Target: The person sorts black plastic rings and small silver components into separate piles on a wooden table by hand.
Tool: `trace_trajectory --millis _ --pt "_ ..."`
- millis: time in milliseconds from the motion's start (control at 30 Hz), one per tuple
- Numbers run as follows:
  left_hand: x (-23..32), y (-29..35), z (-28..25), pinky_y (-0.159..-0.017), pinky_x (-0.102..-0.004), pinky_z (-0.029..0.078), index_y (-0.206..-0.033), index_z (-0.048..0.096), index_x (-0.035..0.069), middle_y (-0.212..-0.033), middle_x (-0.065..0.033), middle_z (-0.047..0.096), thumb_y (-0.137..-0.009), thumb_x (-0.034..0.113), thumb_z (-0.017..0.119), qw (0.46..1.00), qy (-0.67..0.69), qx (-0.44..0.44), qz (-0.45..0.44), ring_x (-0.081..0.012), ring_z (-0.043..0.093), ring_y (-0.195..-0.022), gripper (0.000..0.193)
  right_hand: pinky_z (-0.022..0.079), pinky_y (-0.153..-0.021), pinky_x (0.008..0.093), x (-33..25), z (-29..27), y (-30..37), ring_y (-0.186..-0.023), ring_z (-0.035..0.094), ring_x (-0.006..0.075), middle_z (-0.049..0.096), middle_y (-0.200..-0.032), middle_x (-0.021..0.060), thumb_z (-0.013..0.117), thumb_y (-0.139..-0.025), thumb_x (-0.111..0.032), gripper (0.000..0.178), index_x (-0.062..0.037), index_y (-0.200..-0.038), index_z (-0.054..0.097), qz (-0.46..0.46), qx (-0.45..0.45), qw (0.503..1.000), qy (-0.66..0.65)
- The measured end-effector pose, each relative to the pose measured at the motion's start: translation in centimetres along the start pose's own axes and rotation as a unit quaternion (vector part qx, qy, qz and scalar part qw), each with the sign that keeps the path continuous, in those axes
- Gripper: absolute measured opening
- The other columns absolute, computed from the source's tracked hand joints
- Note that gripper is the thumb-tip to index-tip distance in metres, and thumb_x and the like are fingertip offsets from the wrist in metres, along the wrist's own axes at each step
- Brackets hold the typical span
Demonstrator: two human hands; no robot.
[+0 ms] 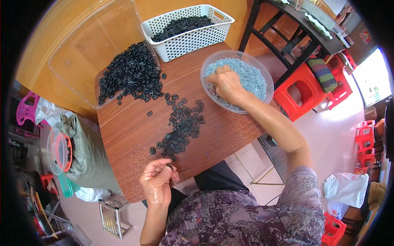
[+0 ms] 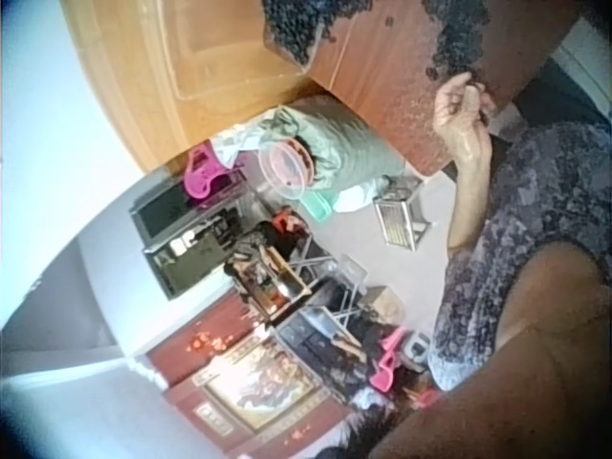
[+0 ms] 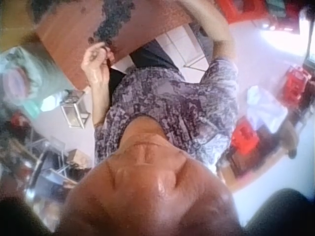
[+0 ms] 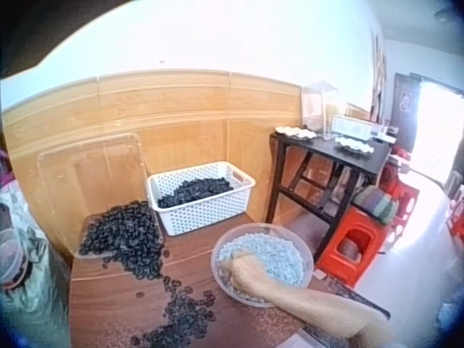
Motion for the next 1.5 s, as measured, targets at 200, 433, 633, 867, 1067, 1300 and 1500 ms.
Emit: trace_trajectory --millis 200,433,633,867,1067,1300,1500 --pt "0.5 0.2 -0.6 -0.053 -0.0277 0.048 -0.094 0.061 -0.004 -0.077 -0.0115 0.063 -0.078 0.003 0.069 1.0 -0.017 0.016 0.011 -0.0178 0.058 -0.058 0.019 0.045 -0.071 0.0387 1.0 -0.2 -0.1 -0.082 0.054 0.0301 0.058 -0.075 0.0094 0.062 -0.067 -0.001 0.018 -0.0105 -0.081 0.069 -0.028 -0.02 0.999 0.024" --pt "-0.3 0.4 -0.3 -0.052 -0.0258 0.046 -0.094 0.061 -0.004 -0.075 -0.0102 0.062 -0.079 0.003 0.069 1.0 -0.016 0.018 -0.006 -0.0169 0.058 -0.058 0.019 0.048 -0.072 0.0421 1.6 0.7 -0.4 -0.086 0.055 0.0321 0.06 -0.077 0.0122 0.064 -0.065 -0.003 0.015 -0.0109 -0.077 0.069 -0.031 -0.046 0.998 0.0" --pt "-0.3 0.6 -0.7 -0.053 -0.0259 0.046 -0.094 0.061 -0.003 -0.075 -0.0098 0.062 -0.079 0.003 0.069 1.0 -0.013 0.022 -0.001 -0.0167 0.058 -0.059 0.018 0.048 -0.07 0.0438 1.3 1.1 -0.7 -0.082 0.057 0.0332 0.061 -0.077 0.0126 0.064 -0.067 -0.008 0.005 -0.0079 -0.072 0.066 -0.068 -0.047 0.996 -0.021" --pt "-0.7 0.8 -0.8 -0.053 -0.0271 0.047 -0.093 0.062 -0.004 -0.076 -0.0109 0.063 -0.079 0.001 0.068 1.0 0.002 0.027 -0.007 -0.017 0.058 -0.06 0.016 0.048 -0.069 0.0441 0.4 2.0 -1.2 -0.081 0.057 0.0343 0.061 -0.073 0.0147 0.062 -0.067 -0.007 0.002 -0.0059 -0.066 0.063 -0.048 -0.067 0.996 -0.037" --pt "-0.9 1.1 -0.9 -0.054 -0.0276 0.048 -0.093 0.062 -0.004 -0.077 -0.0115 0.063 -0.079 0.0 0.067 1.0 0.007 0.029 -0.01 -0.0176 0.059 -0.061 0.016 0.048 -0.07 0.0443 1.0 2.5 -1.3 -0.083 0.058 0.0352 0.063 -0.076 0.0169 0.061 -0.068 -0.007 0.005 -0.0041 -0.066 0.064 -0.03 -0.095 0.995 -0.032" --pt "-0.9 1.3 -0.8 -0.056 -0.0284 0.048 -0.094 0.061 -0.006 -0.078 -0.0132 0.063 -0.079 -0.001 0.066 0.999 0.013 0.038 -0.013 -0.0184 0.058 -0.062 0.016 0.049 -0.074 0.0448 1.0 3.0 -1.3 -0.086 0.058 0.0371 0.064 -0.08 0.0201 0.061 -0.068 -0.009 0.01 0.0009 -0.065 0.063 0.0 -0.142 0.99 0.0" --pt "-0.9 1.4 -0.9 -0.056 -0.0284 0.047 -0.094 0.061 -0.006 -0.078 -0.0149 0.063 -0.079 -0.001 0.067 0.999 0.021 0.028 -0.01 -0.0181 0.057 -0.061 0.017 0.048 -0.072 0.0427 0.0 2.8 -0.9 -0.085 0.058 0.0343 0.062 -0.079 0.016 0.065 -0.067 -0.008 0.008 -0.0013 -0.07 0.061 -0.054 -0.142 0.987 0.052"
Point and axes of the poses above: each hand's wrist, its own y-axis away from the middle knuckle, its own z-axis out of the palm, x = y × z, the point moved 8 cm from there along -y, towards the middle knuckle
